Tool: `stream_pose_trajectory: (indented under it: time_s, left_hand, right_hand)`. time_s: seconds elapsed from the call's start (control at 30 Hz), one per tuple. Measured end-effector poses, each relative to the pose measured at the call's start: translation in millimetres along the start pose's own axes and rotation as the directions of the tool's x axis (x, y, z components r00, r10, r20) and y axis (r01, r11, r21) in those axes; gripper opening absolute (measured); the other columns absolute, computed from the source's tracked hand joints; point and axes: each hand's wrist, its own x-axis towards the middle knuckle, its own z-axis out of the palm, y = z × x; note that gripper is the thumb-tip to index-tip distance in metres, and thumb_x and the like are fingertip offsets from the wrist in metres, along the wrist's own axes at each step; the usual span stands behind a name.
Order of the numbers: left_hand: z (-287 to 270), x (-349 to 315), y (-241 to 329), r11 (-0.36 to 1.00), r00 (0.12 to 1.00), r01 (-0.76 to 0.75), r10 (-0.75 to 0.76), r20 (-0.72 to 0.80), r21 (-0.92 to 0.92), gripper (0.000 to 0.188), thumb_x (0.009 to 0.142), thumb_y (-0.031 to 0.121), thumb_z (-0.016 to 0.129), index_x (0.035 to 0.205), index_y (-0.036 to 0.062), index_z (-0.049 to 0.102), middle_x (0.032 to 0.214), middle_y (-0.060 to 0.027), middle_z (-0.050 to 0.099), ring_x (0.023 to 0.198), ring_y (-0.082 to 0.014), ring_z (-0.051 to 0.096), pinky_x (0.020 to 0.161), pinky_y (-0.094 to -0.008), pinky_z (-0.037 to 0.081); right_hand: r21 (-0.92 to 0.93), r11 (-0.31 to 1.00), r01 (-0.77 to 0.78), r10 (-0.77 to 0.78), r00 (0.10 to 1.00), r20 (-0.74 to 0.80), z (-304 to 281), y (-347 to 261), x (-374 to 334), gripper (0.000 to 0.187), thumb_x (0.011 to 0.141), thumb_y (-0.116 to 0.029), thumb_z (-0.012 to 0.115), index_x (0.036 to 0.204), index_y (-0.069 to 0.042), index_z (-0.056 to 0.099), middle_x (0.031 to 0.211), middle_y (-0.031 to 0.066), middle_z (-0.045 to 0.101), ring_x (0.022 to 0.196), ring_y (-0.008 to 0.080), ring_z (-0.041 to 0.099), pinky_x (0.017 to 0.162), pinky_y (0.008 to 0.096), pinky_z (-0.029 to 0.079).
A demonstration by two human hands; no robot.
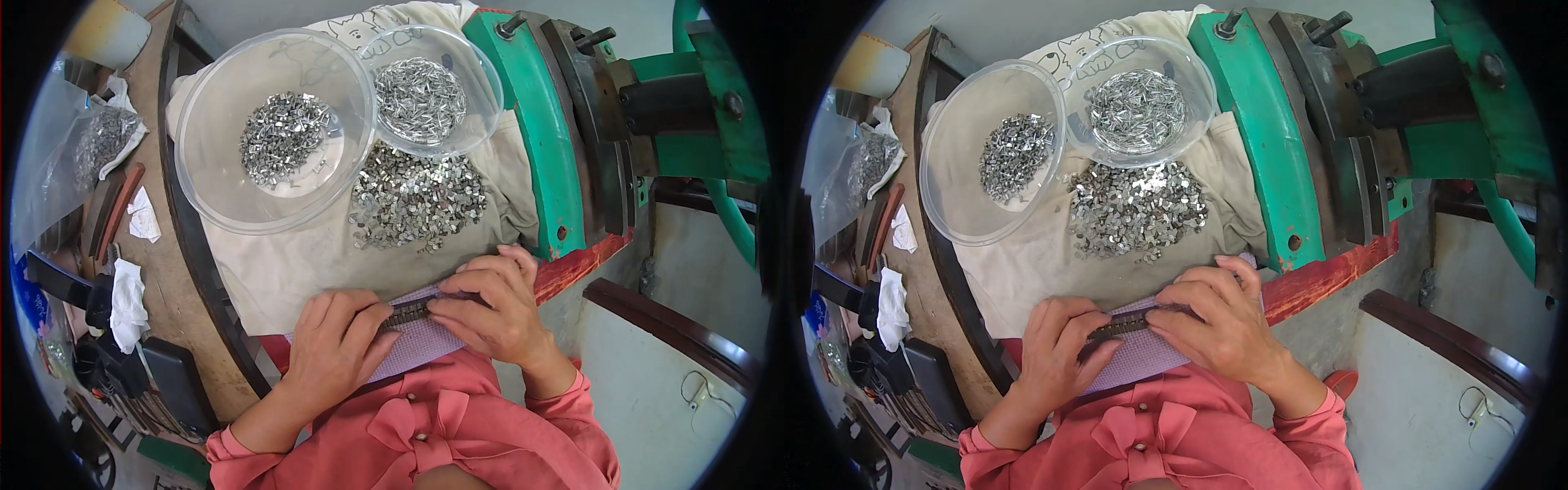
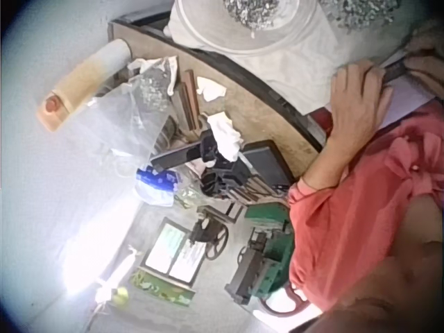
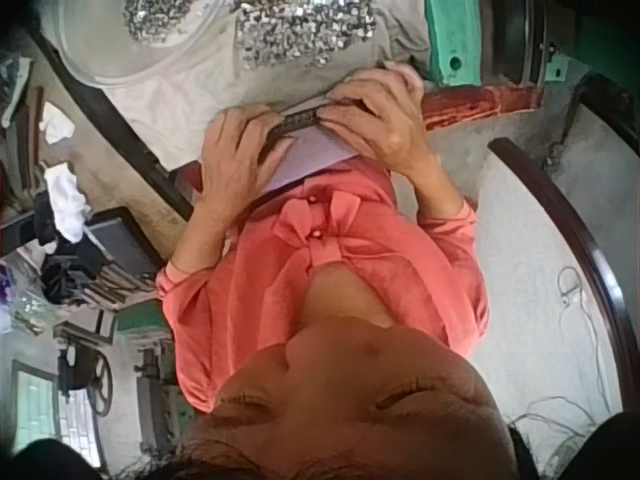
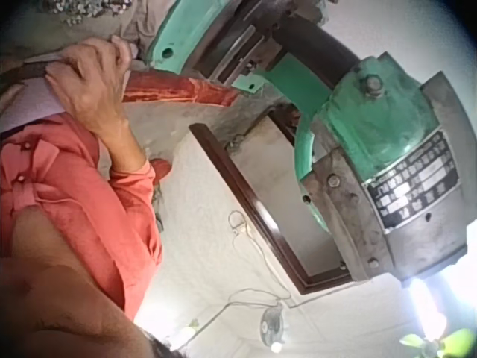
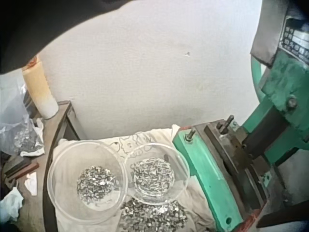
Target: The person assembles small metal components by hand, picking pieces from a pile and inserting them into a long metal strip with slots. They then place the strip into a green press machine, operate the lever to press the components, and remove the strip to continue the assembly process.
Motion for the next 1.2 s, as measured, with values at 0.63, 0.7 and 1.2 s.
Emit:
stream_pose_trajectory:
  time_s: [0.63, 0.7, 1.2]
  left_hand:
    - [-25.8, -23.6, -6.5, 0.971, 0.998, 0.049, -0.04, -0.046, 0.234, 0.04, 0.062, 0.012, 0.086, 0.099, 0.0077, 0.071, 0.095, -0.0058, 0.063, 0.086, -0.0272, 0.061, 0.073, -0.0396, 0.046]
    - [-24.7, -23.3, -6.4, 0.97, 0.998, 0.045, -0.034, -0.052, 0.24, 0.04, 0.062, 0.012, 0.086, 0.098, 0.0079, 0.07, 0.095, -0.0055, 0.063, 0.087, -0.0269, 0.062, 0.074, -0.0394, 0.046]
    - [-21.1, -14.6, -8.6, 0.987, 0.998, 0.058, -0.053, -0.037, 0.148, 0.038, 0.062, 0.009, 0.086, 0.096, 0.0078, 0.068, 0.094, -0.0053, 0.063, 0.089, -0.0272, 0.062, 0.074, -0.0391, 0.047]
  right_hand:
    - [0.006, 1.0, -0.011, 0.01, 0.998, 0.056, -0.8, 5.6, -5.9, 0.03, 0.07, -0.023, 0.084, 0.099, -0.02, 0.078, 0.105, -0.0056, 0.066, 0.11, 0.0181, 0.058, 0.109, 0.0459, 0.03]
    - [-0.001, 1.0, 0.008, -0.008, 0.999, 0.033, -0.3, 7.0, -6.5, 0.03, 0.07, -0.023, 0.084, 0.099, -0.02, 0.078, 0.104, -0.0064, 0.067, 0.11, 0.0176, 0.058, 0.109, 0.0458, 0.03]
    - [0.006, 1.0, 0.007, -0.006, 0.997, -0.079, 1.2, 14.5, -13.5, 0.028, 0.069, -0.02, 0.086, 0.096, -0.023, 0.079, 0.1, -0.0081, 0.067, 0.107, 0.0176, 0.058, 0.109, 0.0445, 0.03]
